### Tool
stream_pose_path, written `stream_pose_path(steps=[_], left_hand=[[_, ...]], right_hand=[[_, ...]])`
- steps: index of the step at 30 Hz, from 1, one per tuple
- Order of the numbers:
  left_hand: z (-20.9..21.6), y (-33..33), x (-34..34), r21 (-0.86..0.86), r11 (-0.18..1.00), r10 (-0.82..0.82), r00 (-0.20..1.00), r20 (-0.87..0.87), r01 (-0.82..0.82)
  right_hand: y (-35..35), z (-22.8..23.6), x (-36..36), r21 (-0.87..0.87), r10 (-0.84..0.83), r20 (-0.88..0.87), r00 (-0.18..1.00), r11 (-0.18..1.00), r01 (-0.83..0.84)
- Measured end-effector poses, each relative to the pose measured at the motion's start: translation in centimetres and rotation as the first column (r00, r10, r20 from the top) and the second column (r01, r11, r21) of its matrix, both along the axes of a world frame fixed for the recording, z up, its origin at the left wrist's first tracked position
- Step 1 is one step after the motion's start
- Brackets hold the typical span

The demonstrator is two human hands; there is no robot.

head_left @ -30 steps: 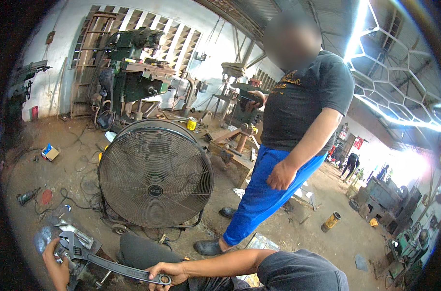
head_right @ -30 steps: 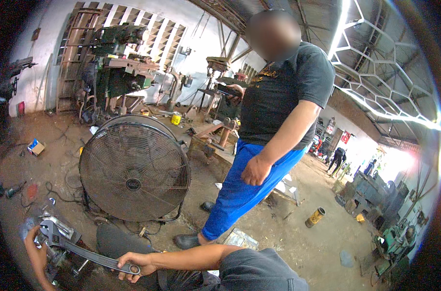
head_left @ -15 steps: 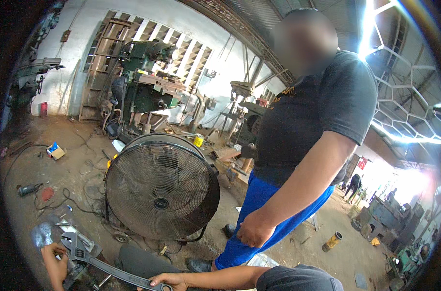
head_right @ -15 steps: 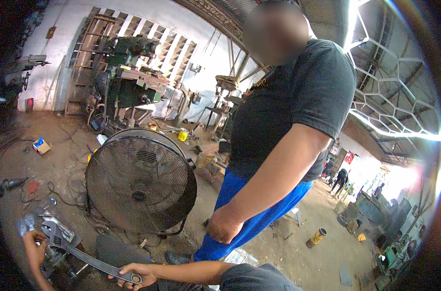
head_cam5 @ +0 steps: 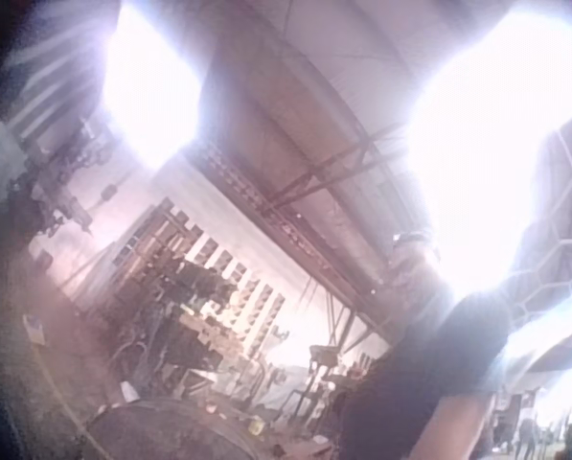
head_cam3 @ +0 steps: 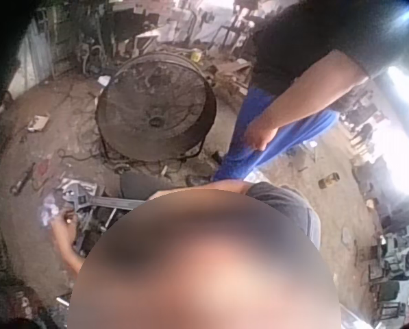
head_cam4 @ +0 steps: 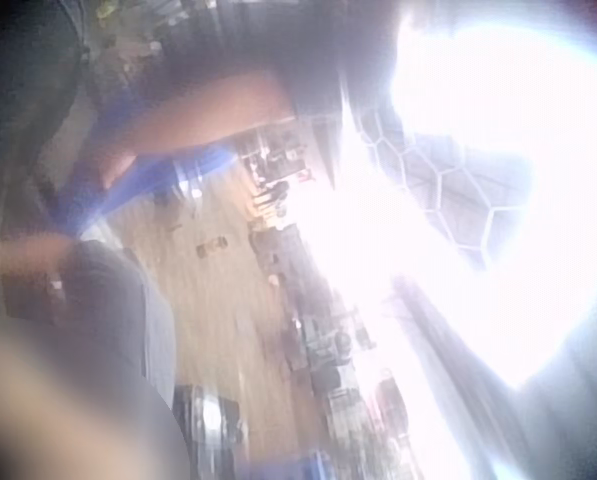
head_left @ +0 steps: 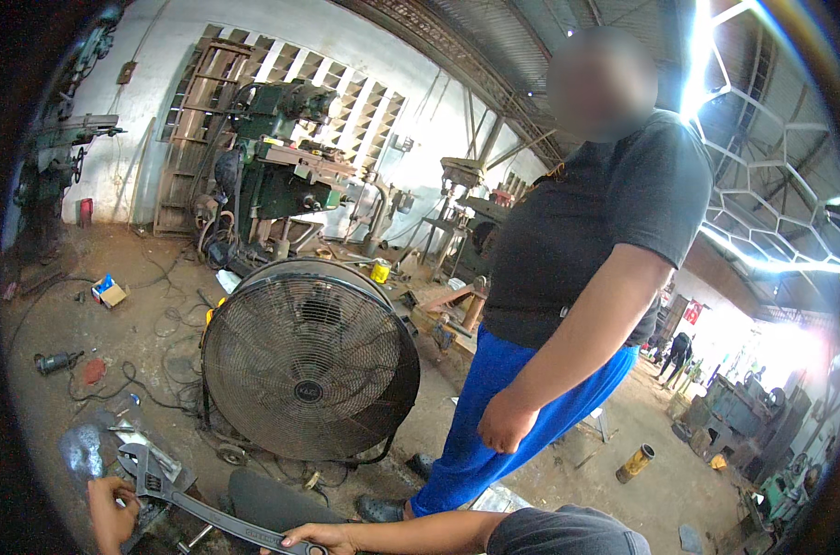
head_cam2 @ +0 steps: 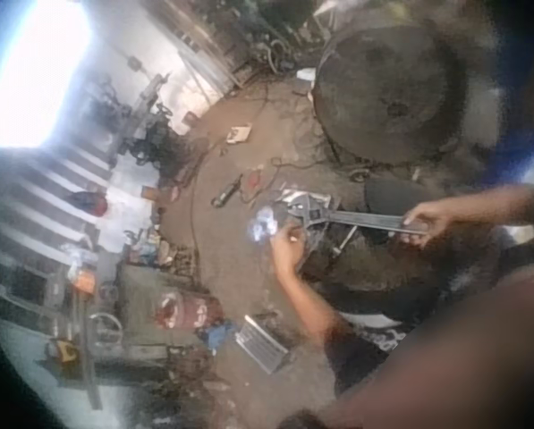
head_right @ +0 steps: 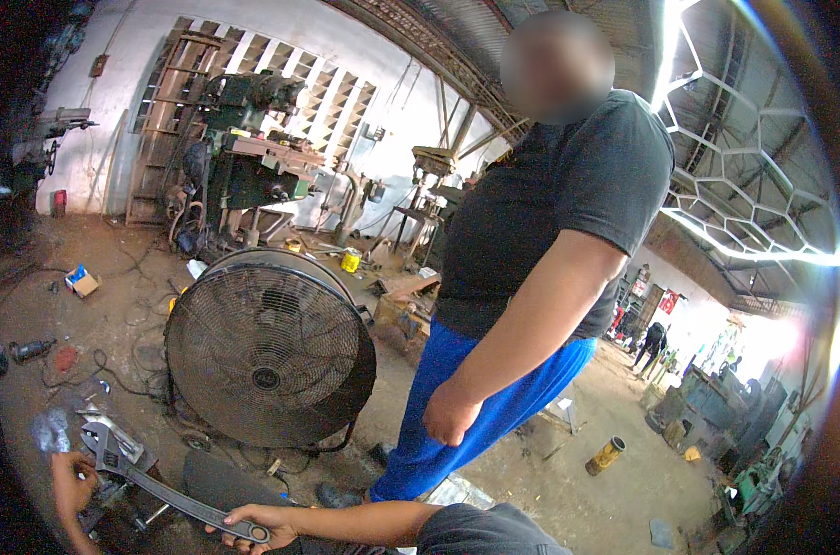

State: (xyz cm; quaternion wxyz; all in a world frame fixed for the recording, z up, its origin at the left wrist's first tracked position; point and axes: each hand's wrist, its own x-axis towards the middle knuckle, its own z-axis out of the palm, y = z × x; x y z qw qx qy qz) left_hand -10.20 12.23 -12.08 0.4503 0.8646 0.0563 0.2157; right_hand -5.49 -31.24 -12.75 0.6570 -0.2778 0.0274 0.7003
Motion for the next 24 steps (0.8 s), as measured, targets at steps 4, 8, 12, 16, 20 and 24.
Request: stream_pose_path(steps=[4, 8, 12, 16, 20, 24], left_hand=[[-1.4, 1.6, 0.8, 0.265, 0.963, -0.029, 0.997, -0.065, 0.045], [-2.4, 1.8, 0.5, 0.201, 0.979, 0.027, 0.999, -0.029, -0.021], [-3.3, 1.5, 0.1, 0.099, 0.995, -0.030, 0.991, 0.128, 0.017], [-4.3, 2.0, 0.3, -0.069, 0.997, -0.019, 0.997, 0.069, 0.023], [-4.4, 2.3, 0.4, -0.004, 1.000, -0.014, 0.997, 0.071, 0.014], [-3.5, 2.0, 0.0, -0.002, 1.000, 0.027, 0.998, 0.053, -0.027]], right_hand=[[0.0, 0.0, 0.0, -0.021, -0.010, 0.009, 1.000, 1.000, 0.010], [0.1, 0.0, -0.2, 0.031, -0.008, -0.021, 1.000, 0.999, 0.009], [0.2, -0.3, -0.2, -0.015, 0.006, -0.021, 1.000, 1.000, -0.006], [0.4, -0.7, -0.2, 0.056, 0.010, -0.041, 0.999, 0.998, -0.008], [0.5, -0.9, -0.2, 0.046, 0.035, -0.076, 0.996, 0.998, -0.031], [0.4, -0.9, -0.1, 0.049, 0.025, -0.082, 0.996, 0.999, -0.021]])
